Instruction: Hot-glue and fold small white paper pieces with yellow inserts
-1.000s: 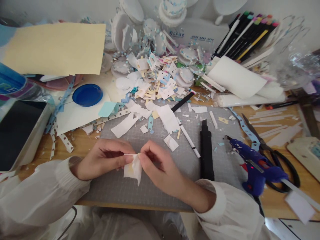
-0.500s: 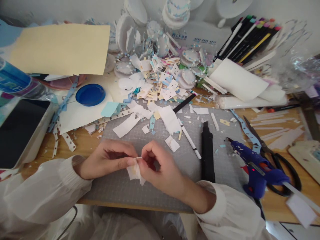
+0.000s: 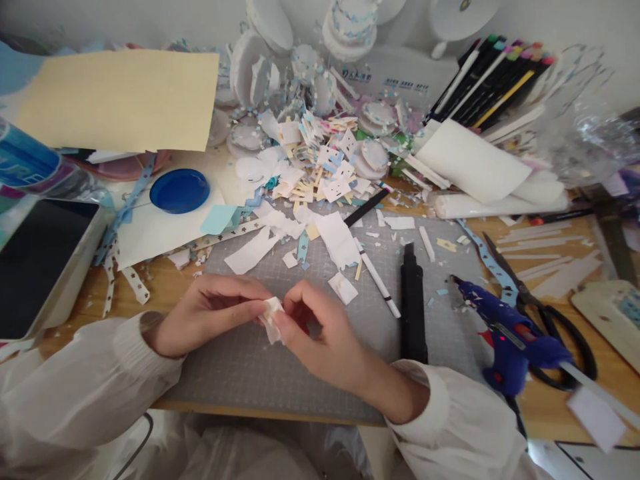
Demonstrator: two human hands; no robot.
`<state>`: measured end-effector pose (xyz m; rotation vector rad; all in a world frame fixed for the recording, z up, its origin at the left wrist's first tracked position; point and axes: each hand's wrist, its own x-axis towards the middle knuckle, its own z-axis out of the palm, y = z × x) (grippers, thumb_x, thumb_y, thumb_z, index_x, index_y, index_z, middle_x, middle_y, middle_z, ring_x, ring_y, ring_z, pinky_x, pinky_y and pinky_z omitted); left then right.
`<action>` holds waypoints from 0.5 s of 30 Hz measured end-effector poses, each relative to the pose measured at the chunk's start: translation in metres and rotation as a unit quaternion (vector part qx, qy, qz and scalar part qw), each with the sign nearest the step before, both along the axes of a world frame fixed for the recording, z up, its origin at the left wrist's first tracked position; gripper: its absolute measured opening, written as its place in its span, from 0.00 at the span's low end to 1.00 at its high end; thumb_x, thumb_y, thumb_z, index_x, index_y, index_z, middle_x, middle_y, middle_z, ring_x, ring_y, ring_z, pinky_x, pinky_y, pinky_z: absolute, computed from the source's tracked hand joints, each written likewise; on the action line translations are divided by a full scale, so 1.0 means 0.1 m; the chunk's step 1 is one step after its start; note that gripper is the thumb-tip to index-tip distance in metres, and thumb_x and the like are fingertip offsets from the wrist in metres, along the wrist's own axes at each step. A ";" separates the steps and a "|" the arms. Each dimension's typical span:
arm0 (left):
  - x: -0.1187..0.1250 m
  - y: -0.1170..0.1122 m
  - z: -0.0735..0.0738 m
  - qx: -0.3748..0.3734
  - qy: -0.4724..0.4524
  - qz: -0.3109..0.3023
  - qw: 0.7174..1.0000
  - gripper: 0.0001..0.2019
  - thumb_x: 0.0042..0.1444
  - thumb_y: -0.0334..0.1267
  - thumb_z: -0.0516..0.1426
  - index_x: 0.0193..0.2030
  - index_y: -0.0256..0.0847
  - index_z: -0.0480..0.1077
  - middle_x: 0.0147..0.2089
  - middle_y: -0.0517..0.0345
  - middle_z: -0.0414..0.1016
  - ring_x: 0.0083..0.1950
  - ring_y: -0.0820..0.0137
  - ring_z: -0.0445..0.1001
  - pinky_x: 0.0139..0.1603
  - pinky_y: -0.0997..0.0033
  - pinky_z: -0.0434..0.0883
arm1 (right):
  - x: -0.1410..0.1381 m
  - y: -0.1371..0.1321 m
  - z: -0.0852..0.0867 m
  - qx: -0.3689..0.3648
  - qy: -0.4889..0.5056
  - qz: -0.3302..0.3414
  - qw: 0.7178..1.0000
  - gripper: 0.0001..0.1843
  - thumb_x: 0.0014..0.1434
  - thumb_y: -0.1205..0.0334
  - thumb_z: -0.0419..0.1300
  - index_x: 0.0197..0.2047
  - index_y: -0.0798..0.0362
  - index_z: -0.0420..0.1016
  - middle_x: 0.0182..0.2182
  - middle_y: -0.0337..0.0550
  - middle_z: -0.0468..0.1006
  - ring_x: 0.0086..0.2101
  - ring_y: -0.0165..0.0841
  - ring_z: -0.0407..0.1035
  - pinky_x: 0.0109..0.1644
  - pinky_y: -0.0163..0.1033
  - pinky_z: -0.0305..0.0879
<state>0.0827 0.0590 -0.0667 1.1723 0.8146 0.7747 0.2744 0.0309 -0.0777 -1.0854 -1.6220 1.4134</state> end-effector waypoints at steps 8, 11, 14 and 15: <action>0.00 0.00 0.00 0.036 0.028 0.009 0.999 0.06 0.54 0.32 0.61 0.36 0.32 0.79 0.32 0.50 0.80 0.30 0.71 0.75 0.31 0.76 0.73 | 0.00 0.02 0.00 0.049 -0.016 -0.008 0.999 0.08 0.62 0.65 0.57 0.32 0.49 0.62 0.26 0.32 0.64 0.25 0.24 0.60 0.27 0.30 0.58; 0.01 0.01 0.00 0.082 0.049 -0.003 0.995 0.06 0.53 0.33 0.62 0.35 0.31 0.78 0.33 0.50 0.78 0.32 0.70 0.74 0.32 0.74 0.72 | 0.00 0.01 -0.01 0.042 -0.029 0.000 0.999 0.08 0.60 0.66 0.59 0.32 0.49 0.62 0.25 0.32 0.64 0.25 0.24 0.59 0.27 0.30 0.58; 0.01 0.02 0.00 0.098 0.063 -0.009 0.993 0.06 0.53 0.33 0.62 0.33 0.31 0.78 0.32 0.50 0.77 0.32 0.70 0.74 0.32 0.73 0.72 | 0.00 0.00 -0.02 0.034 -0.033 0.008 0.999 0.08 0.60 0.67 0.58 0.32 0.49 0.62 0.25 0.32 0.64 0.25 0.24 0.60 0.27 0.29 0.58; 0.01 0.02 0.00 0.096 0.066 -0.007 0.993 0.06 0.54 0.33 0.62 0.33 0.31 0.78 0.32 0.50 0.77 0.32 0.70 0.74 0.32 0.73 0.71 | 0.00 0.00 -0.02 0.032 -0.031 0.009 0.999 0.08 0.60 0.67 0.58 0.32 0.49 0.62 0.25 0.32 0.65 0.25 0.24 0.60 0.27 0.29 0.58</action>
